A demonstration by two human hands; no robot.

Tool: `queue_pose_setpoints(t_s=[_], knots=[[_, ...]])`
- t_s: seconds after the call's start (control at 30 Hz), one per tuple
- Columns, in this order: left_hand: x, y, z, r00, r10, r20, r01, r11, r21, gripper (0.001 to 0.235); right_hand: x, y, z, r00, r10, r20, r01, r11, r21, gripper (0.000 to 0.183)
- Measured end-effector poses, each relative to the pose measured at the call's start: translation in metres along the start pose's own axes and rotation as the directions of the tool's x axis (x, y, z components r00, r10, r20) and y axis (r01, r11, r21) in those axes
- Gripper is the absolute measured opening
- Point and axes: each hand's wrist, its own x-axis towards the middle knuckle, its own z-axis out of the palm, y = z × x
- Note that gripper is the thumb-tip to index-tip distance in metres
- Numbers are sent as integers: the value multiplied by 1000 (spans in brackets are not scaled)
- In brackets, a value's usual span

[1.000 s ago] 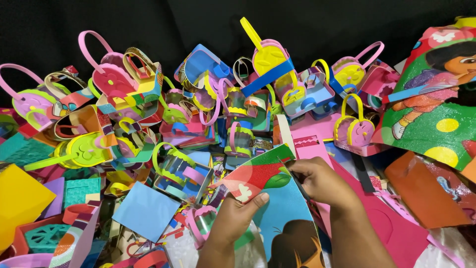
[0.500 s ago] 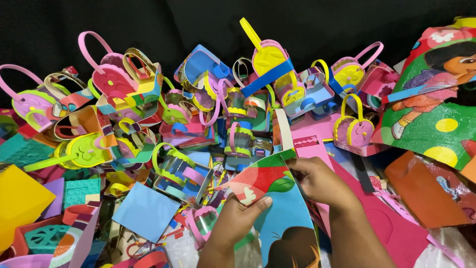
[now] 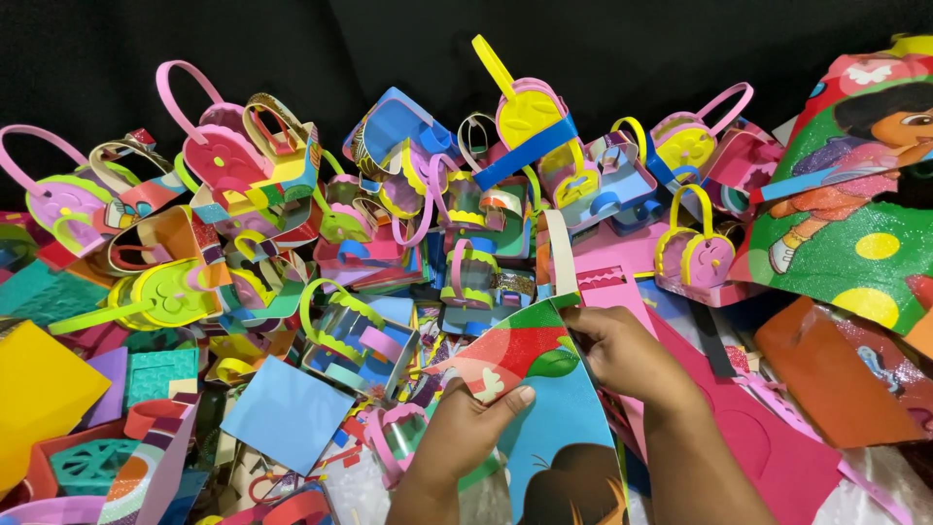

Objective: Assembling colorful foam gift bags using glue and scissors.

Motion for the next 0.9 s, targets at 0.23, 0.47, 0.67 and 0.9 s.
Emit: queue_pose_setpoints(t_s=[0.23,0.47,0.67,0.9], knots=[[-1,3,-1,999,-52,-10,52,999,8,33,0,-3,0,998,59,17,-60,995,75,43],[-14,25,-32,921,-217,-325,162,969,-188,42,-3,3,-2,942,326,-81,-320,944,77,18],[-16,9,-64,681,-139,-719,-197,911,-362,52,-6,-6,-11,962,151,228,-233,887,398,66],[-30,8,-72,525,-72,-848,-208,955,-210,51,-11,-12,11,935,-125,331,168,980,-105,57]])
